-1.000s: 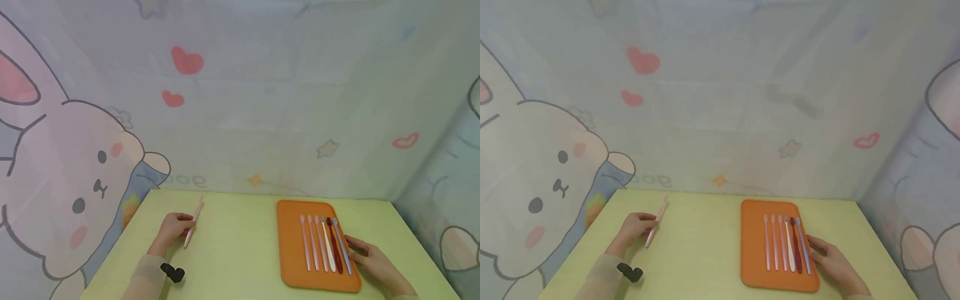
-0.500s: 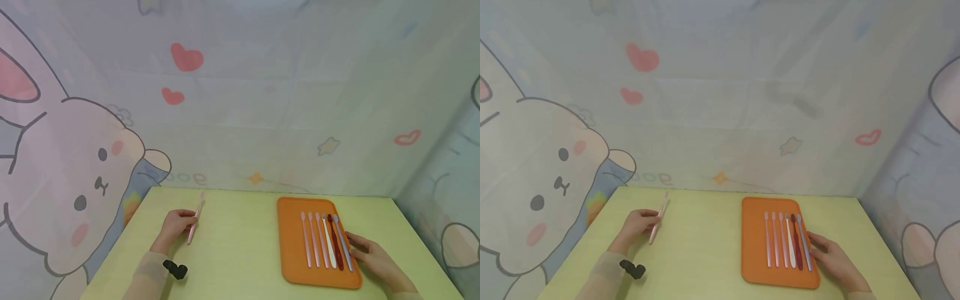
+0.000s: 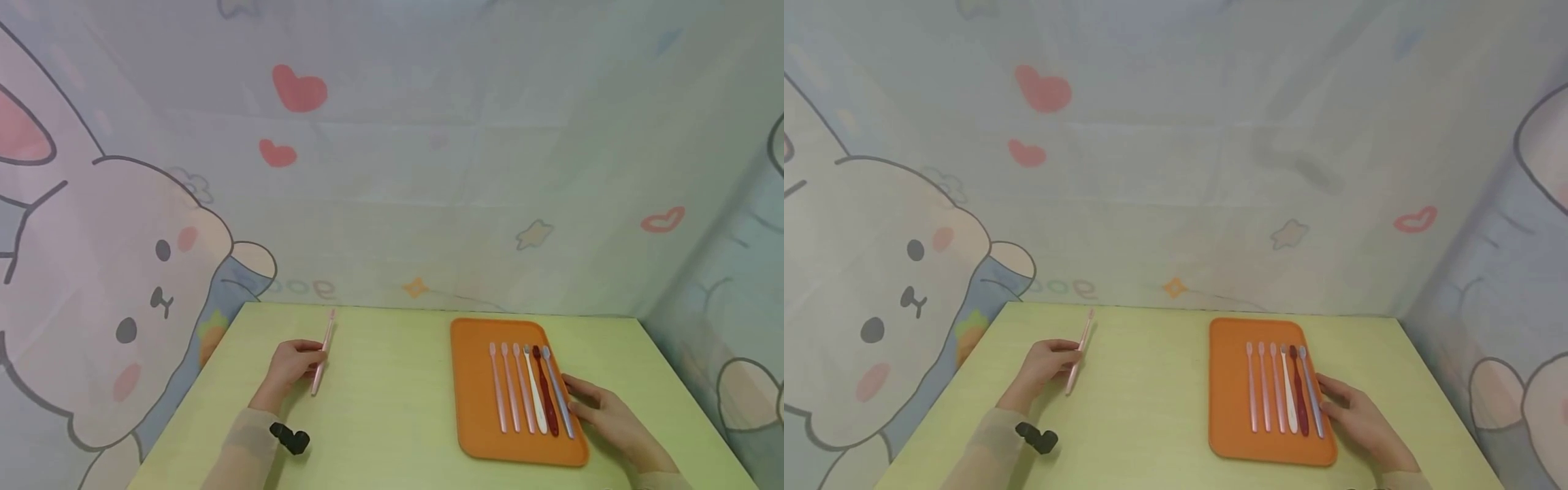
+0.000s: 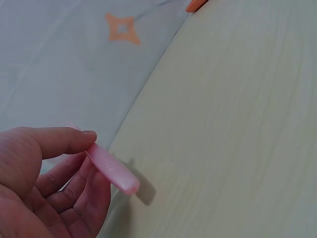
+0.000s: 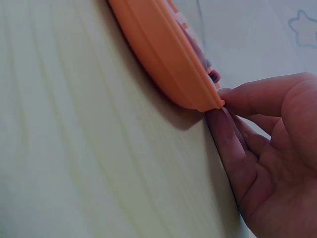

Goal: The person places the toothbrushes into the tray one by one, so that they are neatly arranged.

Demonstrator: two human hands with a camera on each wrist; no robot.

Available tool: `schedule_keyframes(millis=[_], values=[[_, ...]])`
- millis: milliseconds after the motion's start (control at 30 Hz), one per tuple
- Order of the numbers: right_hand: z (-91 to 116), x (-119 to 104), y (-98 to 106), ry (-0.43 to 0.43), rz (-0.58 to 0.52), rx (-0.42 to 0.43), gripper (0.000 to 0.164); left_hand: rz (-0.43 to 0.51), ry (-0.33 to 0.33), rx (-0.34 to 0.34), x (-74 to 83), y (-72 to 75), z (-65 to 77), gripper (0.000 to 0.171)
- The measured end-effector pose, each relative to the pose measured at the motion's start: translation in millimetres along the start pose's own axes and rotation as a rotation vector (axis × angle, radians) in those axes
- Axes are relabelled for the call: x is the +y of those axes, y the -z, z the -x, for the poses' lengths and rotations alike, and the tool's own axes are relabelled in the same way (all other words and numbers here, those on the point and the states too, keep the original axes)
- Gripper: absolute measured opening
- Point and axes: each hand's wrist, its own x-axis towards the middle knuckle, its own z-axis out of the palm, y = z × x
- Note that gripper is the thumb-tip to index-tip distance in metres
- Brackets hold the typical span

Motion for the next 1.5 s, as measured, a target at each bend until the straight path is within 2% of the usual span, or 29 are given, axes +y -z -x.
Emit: schedule_keyframes(millis=[300,400,633,933,1300,1500], values=[[-1,0,-1,-0.005,-0.007,-0.007,0.068,0.032,0.008,-0.016,-3.2,-4.2,-2.8,0.036],[-1,0,0,-0.003,0.003,-0.004,0.067,0.063,0.005,-0.033,-2.0,-9.8,-1.3,0.038],[0,0,2,0.005,0.011,0.003,0.068,0.122,-0.011,-0.105,7.3,-42.2,6.1,0.039],[2,0,1,0.008,0.015,0.001,0.068,0.155,-0.005,-0.211,19.7,-84.2,15.6,0.038],[2,1,1,0.003,0.002,0.002,0.068,0.193,0.009,-0.311,25.6,-119.4,20.3,0.048],[1,1,0,0.006,0.019,0.008,0.067,0.212,0.009,-0.356,26.7,-132.9,22.7,0.051]])
